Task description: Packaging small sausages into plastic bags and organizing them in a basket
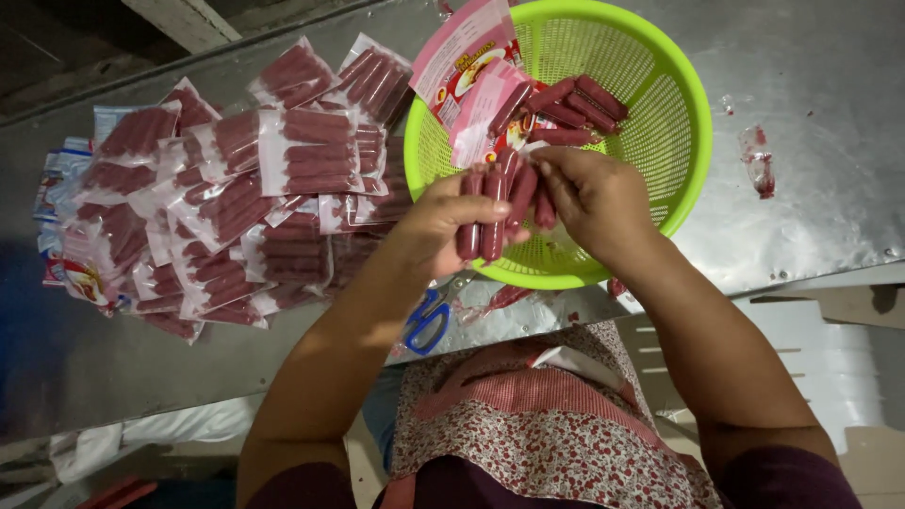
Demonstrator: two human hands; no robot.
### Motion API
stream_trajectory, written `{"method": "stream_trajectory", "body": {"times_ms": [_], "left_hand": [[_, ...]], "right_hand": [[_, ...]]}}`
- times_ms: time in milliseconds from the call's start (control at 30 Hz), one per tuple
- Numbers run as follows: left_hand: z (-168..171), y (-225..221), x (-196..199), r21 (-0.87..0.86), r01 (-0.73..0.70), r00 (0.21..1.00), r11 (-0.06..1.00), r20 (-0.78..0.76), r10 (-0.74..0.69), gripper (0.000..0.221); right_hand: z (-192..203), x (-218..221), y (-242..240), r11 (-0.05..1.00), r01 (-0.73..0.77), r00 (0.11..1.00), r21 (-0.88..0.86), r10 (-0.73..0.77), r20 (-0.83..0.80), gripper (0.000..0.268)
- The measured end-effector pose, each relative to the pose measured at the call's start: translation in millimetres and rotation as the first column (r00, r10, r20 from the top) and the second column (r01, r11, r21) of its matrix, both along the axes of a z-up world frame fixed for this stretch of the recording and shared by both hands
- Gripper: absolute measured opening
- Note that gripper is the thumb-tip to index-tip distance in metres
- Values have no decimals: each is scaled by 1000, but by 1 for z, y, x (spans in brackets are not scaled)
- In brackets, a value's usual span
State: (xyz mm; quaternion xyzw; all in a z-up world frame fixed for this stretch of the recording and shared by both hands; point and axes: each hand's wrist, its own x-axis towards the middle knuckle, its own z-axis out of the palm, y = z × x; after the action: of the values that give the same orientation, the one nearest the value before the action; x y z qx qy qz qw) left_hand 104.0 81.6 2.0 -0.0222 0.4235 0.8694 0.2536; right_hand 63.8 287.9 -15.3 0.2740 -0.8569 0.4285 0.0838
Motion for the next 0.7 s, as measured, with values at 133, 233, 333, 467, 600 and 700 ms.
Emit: {"method": "stream_trajectory", "body": {"times_ms": [133,233,333,467,600,700], "left_hand": [[-15,2,-5,71,32,999,997,-5,-32,53],[-22,6,0,10,32,997,999,63,-33,50],[-26,9,-5,-26,220,974,975,-47,-221,51],[-25,0,-13,105,183,980,978,61,-190,59],[1,0,-5,35,256,964,966,69,-258,63],[-23,-2,-12,75,284,948,956,126,-292,65]], "right_hand": [[-4,-3,1,998,42,999,-43,-42,6,20],[-3,-2,3,991,88,996,-102,-84,40,22],[-20,-8,9,994,96,995,-56,-93,41,22],[-16,-2,7,996,79,993,-46,-75,89,18],[-25,-5,10,996,76,995,-48,-73,73,19],[-21,1,6,997,65,992,-38,-60,111,16]]}}
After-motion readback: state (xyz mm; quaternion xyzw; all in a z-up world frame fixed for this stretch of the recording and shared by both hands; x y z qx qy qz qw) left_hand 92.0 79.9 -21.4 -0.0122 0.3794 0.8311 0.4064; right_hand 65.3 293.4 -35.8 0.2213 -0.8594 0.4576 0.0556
